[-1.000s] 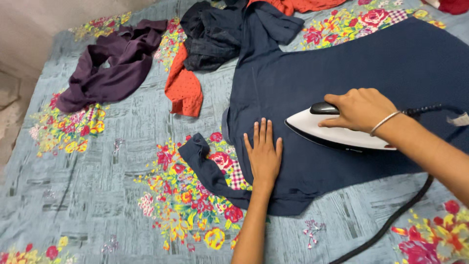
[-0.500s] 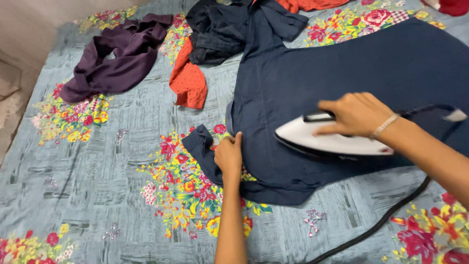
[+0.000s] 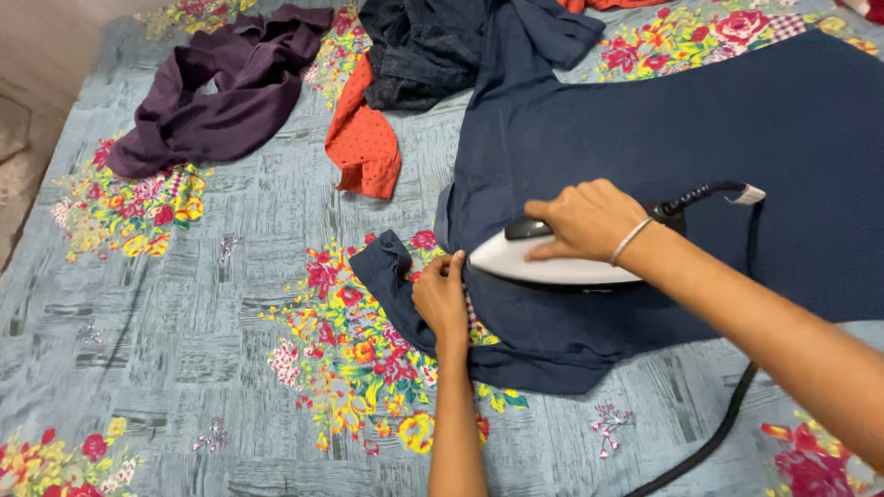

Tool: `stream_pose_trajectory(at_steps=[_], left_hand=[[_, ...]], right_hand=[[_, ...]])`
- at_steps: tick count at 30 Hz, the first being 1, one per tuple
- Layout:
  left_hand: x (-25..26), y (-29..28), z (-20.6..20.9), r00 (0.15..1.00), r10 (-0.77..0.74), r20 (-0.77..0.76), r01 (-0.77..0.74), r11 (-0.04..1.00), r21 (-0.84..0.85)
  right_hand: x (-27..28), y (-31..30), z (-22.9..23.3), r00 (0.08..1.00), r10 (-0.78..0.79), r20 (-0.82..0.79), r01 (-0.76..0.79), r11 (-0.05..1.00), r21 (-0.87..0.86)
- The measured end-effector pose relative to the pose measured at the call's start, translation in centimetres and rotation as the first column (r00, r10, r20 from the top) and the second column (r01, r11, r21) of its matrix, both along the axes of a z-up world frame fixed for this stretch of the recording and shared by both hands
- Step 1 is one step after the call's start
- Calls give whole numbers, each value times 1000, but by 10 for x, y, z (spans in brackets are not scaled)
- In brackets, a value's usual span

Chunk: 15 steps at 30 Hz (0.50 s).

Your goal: The person irons a dark blue shirt laid out on a bed. They smooth the fabric with one hand while moving the iron with the other, then flip the shirt over to iron the other side.

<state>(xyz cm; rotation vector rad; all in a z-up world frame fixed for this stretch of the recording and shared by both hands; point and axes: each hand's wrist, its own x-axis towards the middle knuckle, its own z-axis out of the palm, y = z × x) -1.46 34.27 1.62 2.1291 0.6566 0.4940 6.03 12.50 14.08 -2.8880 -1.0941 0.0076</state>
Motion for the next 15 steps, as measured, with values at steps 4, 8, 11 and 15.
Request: stream_pose_trajectory(at_steps=[4, 8, 11, 15], left_hand=[[-1, 2, -2, 996, 11, 85, -7, 999, -47], [2, 1, -4, 993, 32, 114, -29, 999, -33], [1, 0, -6, 999, 32, 42, -33, 999, 23], [-1, -4, 1, 995, 42, 94, -49, 996, 72]], right_hand=[[2, 11, -1, 995, -94, 23, 93, 995, 47], [-2, 1, 10, 994, 93, -62, -93, 996, 5], [-18, -10, 15, 970, 213, -115, -218, 976, -31], [-45, -34, 20, 960, 224, -169, -237, 970, -56]])
